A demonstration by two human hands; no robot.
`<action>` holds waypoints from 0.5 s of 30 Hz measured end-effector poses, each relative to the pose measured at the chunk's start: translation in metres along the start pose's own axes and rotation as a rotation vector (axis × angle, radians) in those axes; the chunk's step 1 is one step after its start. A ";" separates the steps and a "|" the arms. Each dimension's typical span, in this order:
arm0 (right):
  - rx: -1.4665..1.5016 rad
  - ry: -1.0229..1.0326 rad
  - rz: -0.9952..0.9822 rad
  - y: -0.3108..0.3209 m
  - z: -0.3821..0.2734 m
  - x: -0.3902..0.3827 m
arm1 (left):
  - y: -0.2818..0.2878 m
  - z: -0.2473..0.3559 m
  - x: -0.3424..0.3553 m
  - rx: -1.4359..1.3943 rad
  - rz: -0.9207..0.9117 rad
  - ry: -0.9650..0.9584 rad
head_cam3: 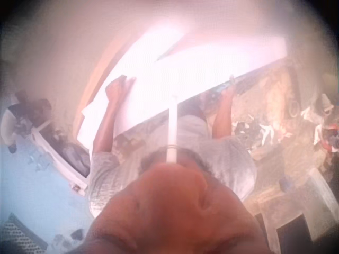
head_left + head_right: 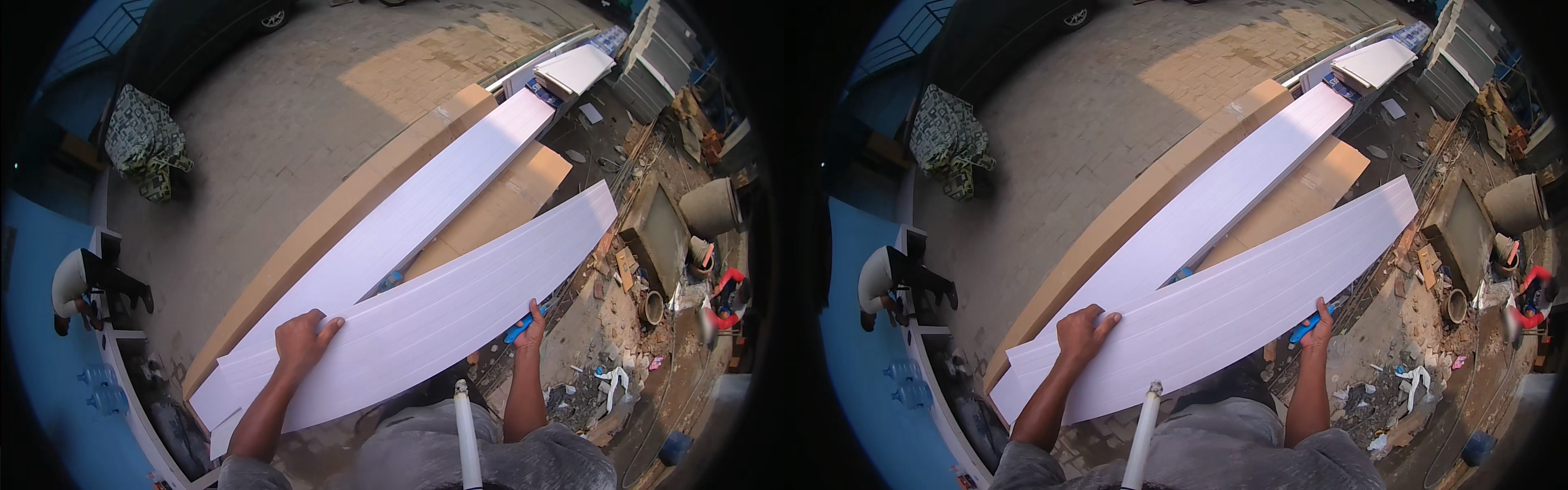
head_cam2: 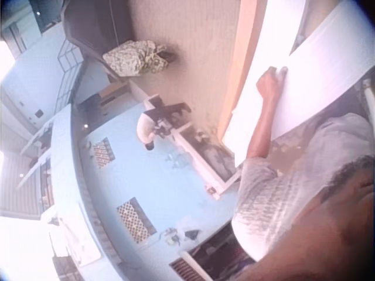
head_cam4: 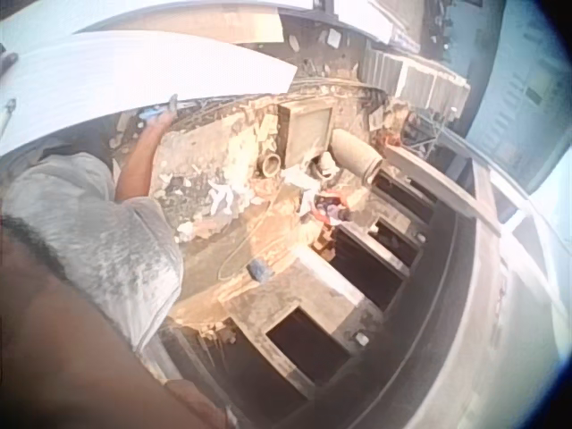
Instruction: The person uses a utility knife to cut long white panels placed on a cardboard sheet. They score and snap the panels into smaller pieces, handling them one at a time and stacking the cut sections.
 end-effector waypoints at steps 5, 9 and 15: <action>0.016 0.257 -0.259 -0.139 -0.100 -0.037 | 0.047 -0.050 -0.055 -0.276 0.122 0.040; -0.026 0.395 -0.492 -0.293 -0.184 -0.096 | 0.059 -0.092 -0.092 -0.688 0.324 0.058; -0.983 1.670 -0.755 -0.493 -0.314 -0.207 | 0.028 -0.067 -0.055 -0.953 0.572 0.000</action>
Point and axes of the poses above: each hand's wrist, its own x-axis towards the middle knuckle, its own y-axis out of the back of the hand, z = x × y, the point moved 6 cm from there along x, towards the middle knuckle, and after that the axes turned 10 degrees about y, right-handed, at the moved point
